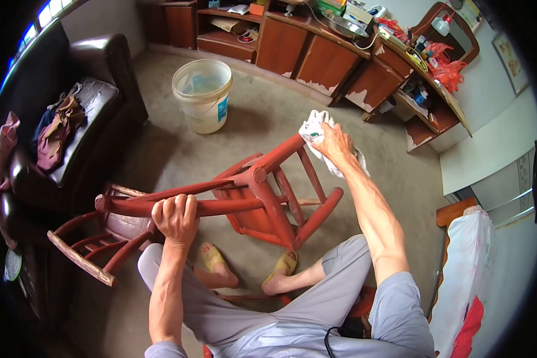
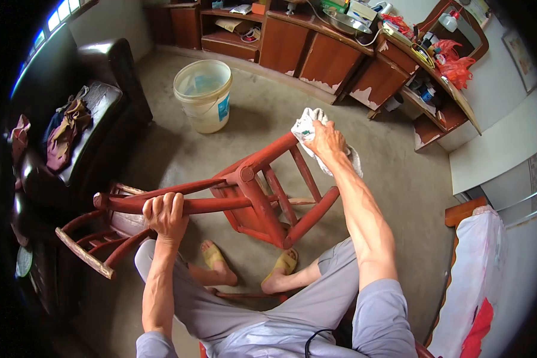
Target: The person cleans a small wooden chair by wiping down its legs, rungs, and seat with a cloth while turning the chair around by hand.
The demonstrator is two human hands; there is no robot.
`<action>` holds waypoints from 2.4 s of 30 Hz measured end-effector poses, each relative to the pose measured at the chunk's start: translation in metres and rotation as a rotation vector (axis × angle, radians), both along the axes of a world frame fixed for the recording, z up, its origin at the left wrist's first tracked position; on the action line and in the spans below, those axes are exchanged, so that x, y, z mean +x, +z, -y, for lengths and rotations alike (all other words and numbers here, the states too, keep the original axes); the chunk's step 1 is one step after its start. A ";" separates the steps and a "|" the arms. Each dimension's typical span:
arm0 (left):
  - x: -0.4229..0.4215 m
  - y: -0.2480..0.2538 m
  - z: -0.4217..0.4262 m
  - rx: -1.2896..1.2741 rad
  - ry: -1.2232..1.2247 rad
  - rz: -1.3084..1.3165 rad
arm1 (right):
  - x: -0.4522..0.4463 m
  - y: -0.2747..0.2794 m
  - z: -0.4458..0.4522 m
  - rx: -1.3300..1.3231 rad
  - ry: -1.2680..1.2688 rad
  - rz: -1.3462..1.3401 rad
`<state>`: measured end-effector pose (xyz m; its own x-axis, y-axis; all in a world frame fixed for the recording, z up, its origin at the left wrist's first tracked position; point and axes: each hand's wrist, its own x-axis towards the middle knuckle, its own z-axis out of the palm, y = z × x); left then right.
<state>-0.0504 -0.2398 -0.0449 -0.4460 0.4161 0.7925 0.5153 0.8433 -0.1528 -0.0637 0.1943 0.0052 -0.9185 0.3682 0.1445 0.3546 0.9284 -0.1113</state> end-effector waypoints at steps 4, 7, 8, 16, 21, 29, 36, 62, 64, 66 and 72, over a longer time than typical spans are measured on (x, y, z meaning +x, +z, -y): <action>-0.003 -0.001 -0.001 0.007 0.012 0.009 | 0.019 -0.001 0.039 -0.047 0.218 -0.157; -0.003 0.000 0.000 -0.022 -0.006 0.034 | 0.048 0.021 0.114 -0.208 0.448 -0.194; -0.004 0.001 0.000 -0.018 -0.005 0.028 | 0.055 0.023 0.129 -0.209 0.526 -0.217; -0.009 0.003 -0.002 -0.009 -0.003 0.008 | 0.031 -0.001 0.072 -0.193 0.200 -0.105; -0.019 0.004 -0.007 -0.003 -0.002 0.062 | 0.035 0.003 0.061 -0.219 0.172 -0.114; -0.033 0.016 -0.015 -0.006 0.020 0.046 | 0.135 -0.012 0.081 0.233 0.453 0.016; -0.031 0.014 -0.015 0.020 -0.023 0.047 | 0.165 -0.004 0.061 0.217 0.393 0.165; -0.033 0.011 -0.014 -0.001 0.016 0.003 | 0.218 -0.078 0.055 -0.440 -0.005 -0.128; -0.031 0.013 -0.014 -0.006 0.024 0.015 | 0.204 -0.105 0.013 -0.431 -0.122 -0.105; -0.029 0.014 -0.015 -0.013 0.021 0.026 | 0.182 -0.095 -0.018 -0.610 -0.225 -0.063; -0.033 0.015 -0.015 -0.011 0.019 0.014 | 0.168 -0.100 -0.020 -0.563 -0.299 -0.102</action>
